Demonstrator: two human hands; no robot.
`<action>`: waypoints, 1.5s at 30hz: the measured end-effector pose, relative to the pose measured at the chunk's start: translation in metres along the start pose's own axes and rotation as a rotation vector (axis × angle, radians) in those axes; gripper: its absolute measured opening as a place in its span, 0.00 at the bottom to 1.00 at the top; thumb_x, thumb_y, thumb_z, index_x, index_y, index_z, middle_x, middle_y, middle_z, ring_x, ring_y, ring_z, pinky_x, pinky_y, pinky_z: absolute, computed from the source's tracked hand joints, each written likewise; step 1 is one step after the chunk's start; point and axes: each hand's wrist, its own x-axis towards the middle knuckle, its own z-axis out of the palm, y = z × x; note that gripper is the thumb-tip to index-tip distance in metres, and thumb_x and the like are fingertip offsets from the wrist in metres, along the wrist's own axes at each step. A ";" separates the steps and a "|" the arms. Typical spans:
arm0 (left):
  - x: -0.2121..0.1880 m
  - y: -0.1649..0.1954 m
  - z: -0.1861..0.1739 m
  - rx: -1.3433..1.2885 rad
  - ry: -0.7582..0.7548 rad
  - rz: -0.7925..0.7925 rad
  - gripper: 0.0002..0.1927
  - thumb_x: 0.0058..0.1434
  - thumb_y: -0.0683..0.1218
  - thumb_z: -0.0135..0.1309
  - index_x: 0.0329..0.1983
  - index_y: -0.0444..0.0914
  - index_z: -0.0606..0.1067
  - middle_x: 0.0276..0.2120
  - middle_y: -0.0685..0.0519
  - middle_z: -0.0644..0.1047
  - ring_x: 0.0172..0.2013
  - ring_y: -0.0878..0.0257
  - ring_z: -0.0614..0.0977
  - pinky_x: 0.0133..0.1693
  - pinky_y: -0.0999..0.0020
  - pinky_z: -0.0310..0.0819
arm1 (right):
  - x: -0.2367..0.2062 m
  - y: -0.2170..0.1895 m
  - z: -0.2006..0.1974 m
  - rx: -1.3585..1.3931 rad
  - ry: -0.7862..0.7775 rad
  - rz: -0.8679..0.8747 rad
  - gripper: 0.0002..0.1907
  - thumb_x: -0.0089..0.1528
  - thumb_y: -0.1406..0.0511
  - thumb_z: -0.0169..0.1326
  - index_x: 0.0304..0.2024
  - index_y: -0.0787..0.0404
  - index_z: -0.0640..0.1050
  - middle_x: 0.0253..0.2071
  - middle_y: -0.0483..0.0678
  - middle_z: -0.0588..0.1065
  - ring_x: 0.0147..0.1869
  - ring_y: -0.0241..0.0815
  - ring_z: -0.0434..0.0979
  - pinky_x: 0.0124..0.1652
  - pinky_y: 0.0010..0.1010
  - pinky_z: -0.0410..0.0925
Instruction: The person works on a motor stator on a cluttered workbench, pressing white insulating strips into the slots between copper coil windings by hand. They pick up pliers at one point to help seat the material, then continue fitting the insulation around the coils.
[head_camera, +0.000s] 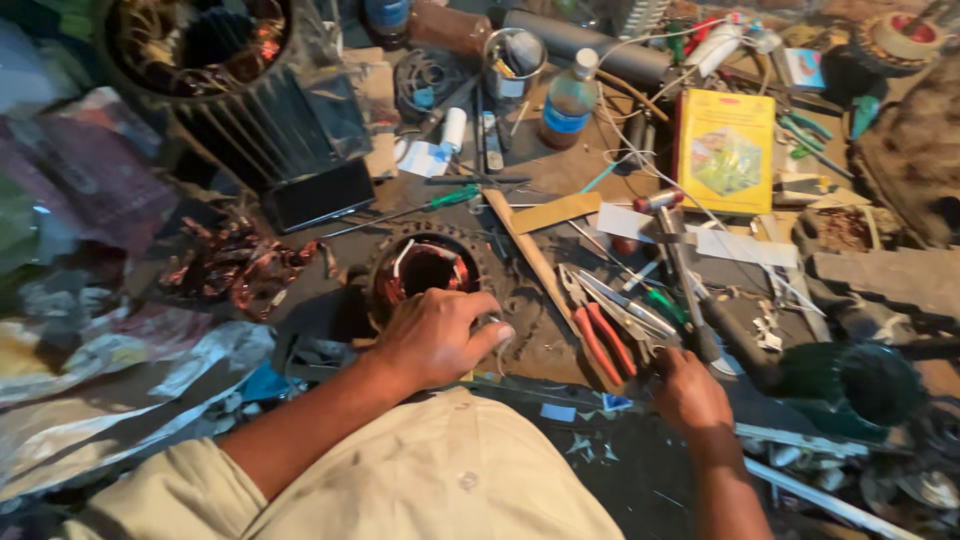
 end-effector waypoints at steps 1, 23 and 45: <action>-0.002 -0.001 0.001 0.006 -0.022 -0.054 0.17 0.58 0.57 0.61 0.37 0.38 0.80 0.29 0.41 0.81 0.35 0.42 0.83 0.36 0.49 0.76 | -0.001 0.002 0.003 -0.008 -0.008 -0.006 0.14 0.57 0.67 0.52 0.46 0.53 0.76 0.46 0.55 0.77 0.52 0.62 0.78 0.49 0.50 0.71; -0.020 -0.038 0.013 -0.321 0.183 -0.308 0.11 0.62 0.46 0.55 0.38 0.34 0.80 0.26 0.45 0.84 0.29 0.60 0.88 0.33 0.64 0.80 | -0.028 -0.008 -0.023 0.908 -0.495 0.053 0.21 0.49 0.59 0.68 0.41 0.64 0.83 0.32 0.49 0.83 0.36 0.39 0.83 0.36 0.32 0.76; -0.010 -0.078 0.047 -0.679 0.184 -0.160 0.08 0.64 0.41 0.52 0.37 0.28 0.76 0.27 0.50 0.81 0.27 0.66 0.85 0.30 0.70 0.79 | -0.047 -0.056 0.010 1.281 -0.907 -0.083 0.38 0.47 0.40 0.69 0.34 0.68 0.77 0.20 0.43 0.71 0.20 0.35 0.73 0.20 0.25 0.65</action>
